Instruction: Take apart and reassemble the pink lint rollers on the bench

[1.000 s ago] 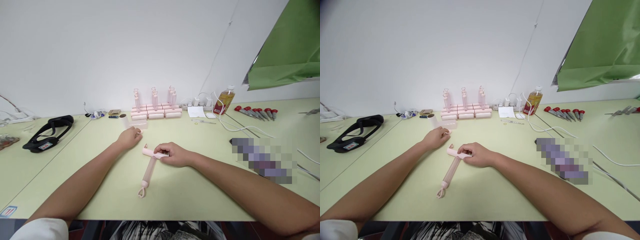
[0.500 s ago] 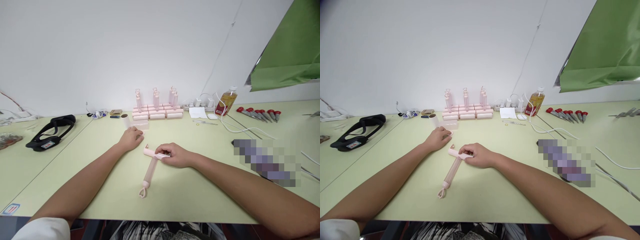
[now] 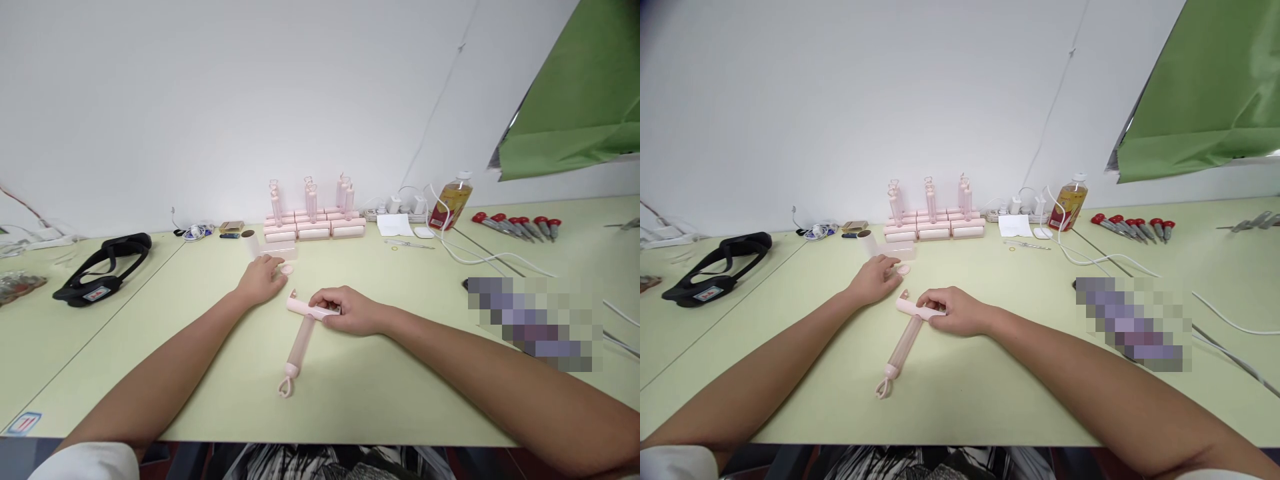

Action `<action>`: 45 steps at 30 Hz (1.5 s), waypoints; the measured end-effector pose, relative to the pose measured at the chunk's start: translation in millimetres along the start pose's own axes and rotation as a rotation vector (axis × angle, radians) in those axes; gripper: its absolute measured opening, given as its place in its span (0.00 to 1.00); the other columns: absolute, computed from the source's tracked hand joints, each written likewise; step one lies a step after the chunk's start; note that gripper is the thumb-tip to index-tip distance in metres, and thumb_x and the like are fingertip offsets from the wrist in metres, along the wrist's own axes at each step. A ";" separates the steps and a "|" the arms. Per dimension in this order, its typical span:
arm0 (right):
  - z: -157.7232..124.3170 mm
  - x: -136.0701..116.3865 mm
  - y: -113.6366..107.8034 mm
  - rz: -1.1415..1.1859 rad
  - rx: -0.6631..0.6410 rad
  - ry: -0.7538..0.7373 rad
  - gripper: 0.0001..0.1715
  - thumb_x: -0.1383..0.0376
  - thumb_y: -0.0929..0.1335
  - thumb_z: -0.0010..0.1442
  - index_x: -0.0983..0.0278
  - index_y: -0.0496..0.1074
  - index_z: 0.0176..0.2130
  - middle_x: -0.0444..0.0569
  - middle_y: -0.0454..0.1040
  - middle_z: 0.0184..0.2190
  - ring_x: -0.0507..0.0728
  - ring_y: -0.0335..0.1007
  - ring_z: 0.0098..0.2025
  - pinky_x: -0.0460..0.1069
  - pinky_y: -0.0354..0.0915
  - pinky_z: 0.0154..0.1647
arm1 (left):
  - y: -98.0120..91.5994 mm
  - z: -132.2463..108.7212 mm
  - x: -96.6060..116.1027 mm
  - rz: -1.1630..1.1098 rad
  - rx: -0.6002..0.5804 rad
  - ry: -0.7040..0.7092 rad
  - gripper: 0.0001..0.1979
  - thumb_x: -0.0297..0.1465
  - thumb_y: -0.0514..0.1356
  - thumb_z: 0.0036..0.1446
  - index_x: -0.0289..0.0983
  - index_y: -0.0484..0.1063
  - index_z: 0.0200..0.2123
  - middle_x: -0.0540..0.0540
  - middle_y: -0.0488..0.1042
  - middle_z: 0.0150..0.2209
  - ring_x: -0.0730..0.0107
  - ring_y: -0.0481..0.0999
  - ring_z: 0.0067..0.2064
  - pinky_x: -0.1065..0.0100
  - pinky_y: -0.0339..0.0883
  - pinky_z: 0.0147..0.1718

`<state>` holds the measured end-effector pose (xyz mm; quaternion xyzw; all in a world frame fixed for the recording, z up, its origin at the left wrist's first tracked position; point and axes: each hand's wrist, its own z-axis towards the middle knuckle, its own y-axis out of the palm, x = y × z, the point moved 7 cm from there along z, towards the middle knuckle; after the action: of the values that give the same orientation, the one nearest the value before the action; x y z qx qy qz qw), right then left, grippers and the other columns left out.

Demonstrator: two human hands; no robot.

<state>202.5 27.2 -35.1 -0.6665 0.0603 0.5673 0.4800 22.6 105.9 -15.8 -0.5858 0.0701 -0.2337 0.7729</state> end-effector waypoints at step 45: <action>8.7 17.4 -10.2 0.816 0.194 0.088 0.18 0.62 0.73 0.52 0.63 0.66 0.41 0.43 0.71 0.31 0.53 0.70 0.35 0.50 0.66 0.40 | 4.9 -36.8 96.4 -0.222 -0.169 0.449 0.13 0.41 0.48 0.64 0.38 0.62 0.37 0.44 0.70 0.35 0.62 0.69 0.35 0.63 0.59 0.33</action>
<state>208.8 46.8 -42.5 -0.5634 0.3927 0.6735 0.2734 94.8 32.0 -15.6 -0.5860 0.1943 -0.4346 0.6557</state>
